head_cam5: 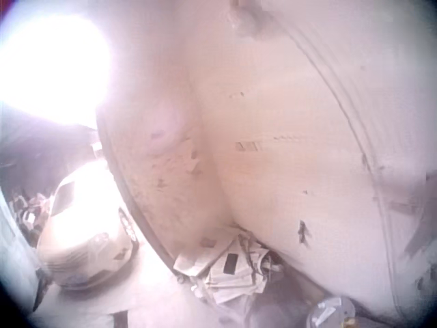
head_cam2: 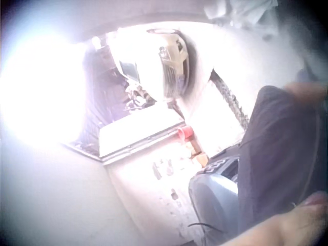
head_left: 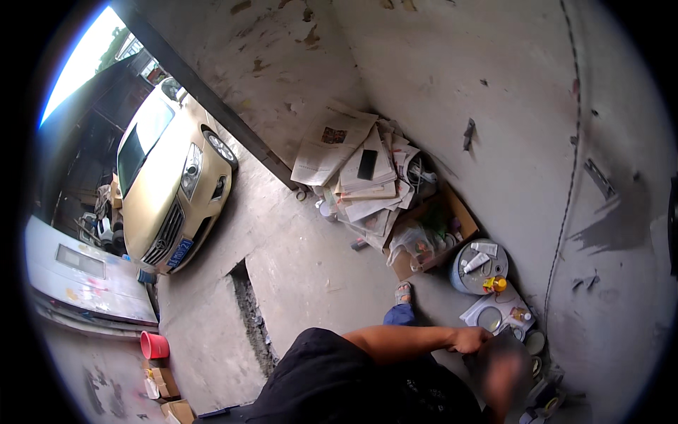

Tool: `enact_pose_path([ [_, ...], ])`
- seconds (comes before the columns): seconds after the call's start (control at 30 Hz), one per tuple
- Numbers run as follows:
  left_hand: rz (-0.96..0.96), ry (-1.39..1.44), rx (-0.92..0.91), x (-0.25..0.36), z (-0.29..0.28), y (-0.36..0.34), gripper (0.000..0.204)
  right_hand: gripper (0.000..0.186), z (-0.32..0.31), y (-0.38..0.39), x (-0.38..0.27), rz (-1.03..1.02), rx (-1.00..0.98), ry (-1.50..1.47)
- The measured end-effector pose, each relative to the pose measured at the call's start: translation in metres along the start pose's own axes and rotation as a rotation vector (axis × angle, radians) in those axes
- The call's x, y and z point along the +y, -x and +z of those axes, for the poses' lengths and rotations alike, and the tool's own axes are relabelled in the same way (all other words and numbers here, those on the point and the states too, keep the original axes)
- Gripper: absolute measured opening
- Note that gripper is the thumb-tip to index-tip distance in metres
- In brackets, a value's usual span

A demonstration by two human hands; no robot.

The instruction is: The person mixes body filler and hardener on a putty knife, then applies the mixture to a damaged area on the car's rear quarter panel using a spreader. The person smooths the filler over the taped-off repair zone.

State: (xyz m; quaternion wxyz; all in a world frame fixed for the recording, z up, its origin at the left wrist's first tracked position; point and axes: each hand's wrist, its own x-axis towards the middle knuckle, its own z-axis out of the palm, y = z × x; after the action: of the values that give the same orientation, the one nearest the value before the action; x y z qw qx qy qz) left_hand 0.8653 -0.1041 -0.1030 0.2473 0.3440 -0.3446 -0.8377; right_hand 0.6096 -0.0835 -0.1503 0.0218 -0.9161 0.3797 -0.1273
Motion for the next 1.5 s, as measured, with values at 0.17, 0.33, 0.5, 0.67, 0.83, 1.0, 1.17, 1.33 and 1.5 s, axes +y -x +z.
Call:
enact_pose_path([
  [0.17, 0.066, -0.245, 0.002, -0.03, 0.092, -0.044, 0.016, 0.035, -0.057, 0.076, 0.011, 0.663, -0.03, -0.648],
  [0.33, -0.024, -0.376, -0.106, -0.037, 0.146, -0.086, 0.025, 0.041, -0.104, 0.158, 0.05, 1.163, 0.448, -1.115],
  [0.5, -0.353, -0.135, -0.045, -0.018, 0.254, -0.153, 0.024, 0.052, -0.135, 0.283, 0.069, 1.336, 0.873, -1.251],
  [0.67, -0.481, -0.133, -0.093, -0.047, 0.341, -0.231, 0.033, 0.05, -0.17, 0.324, 0.055, 1.437, 1.078, -1.566],
  [0.83, -0.497, -0.095, -0.269, -0.081, 0.421, -0.305, 0.033, 0.034, -0.177, 0.356, 0.076, 1.386, 1.339, -1.461],
  [1.0, -0.574, -0.187, -0.38, -0.099, 0.516, -0.35, 0.028, 0.033, -0.18, 0.426, 0.105, 1.367, 1.477, -1.357],
  [1.17, -0.584, -0.264, -0.479, -0.145, 0.619, -0.376, 0.028, 0.033, -0.189, 0.496, 0.133, 1.519, 1.404, -0.789],
  [1.33, -0.292, -0.473, -0.612, -0.191, 0.727, -0.42, 0.026, 0.037, -0.224, 0.594, 0.167, 1.584, 1.733, -1.231],
  [1.5, -0.21, -0.457, -0.624, -0.191, 0.83, -0.454, 0.027, 0.05, -0.279, 0.684, 0.191, 1.362, 1.929, -1.433],
])
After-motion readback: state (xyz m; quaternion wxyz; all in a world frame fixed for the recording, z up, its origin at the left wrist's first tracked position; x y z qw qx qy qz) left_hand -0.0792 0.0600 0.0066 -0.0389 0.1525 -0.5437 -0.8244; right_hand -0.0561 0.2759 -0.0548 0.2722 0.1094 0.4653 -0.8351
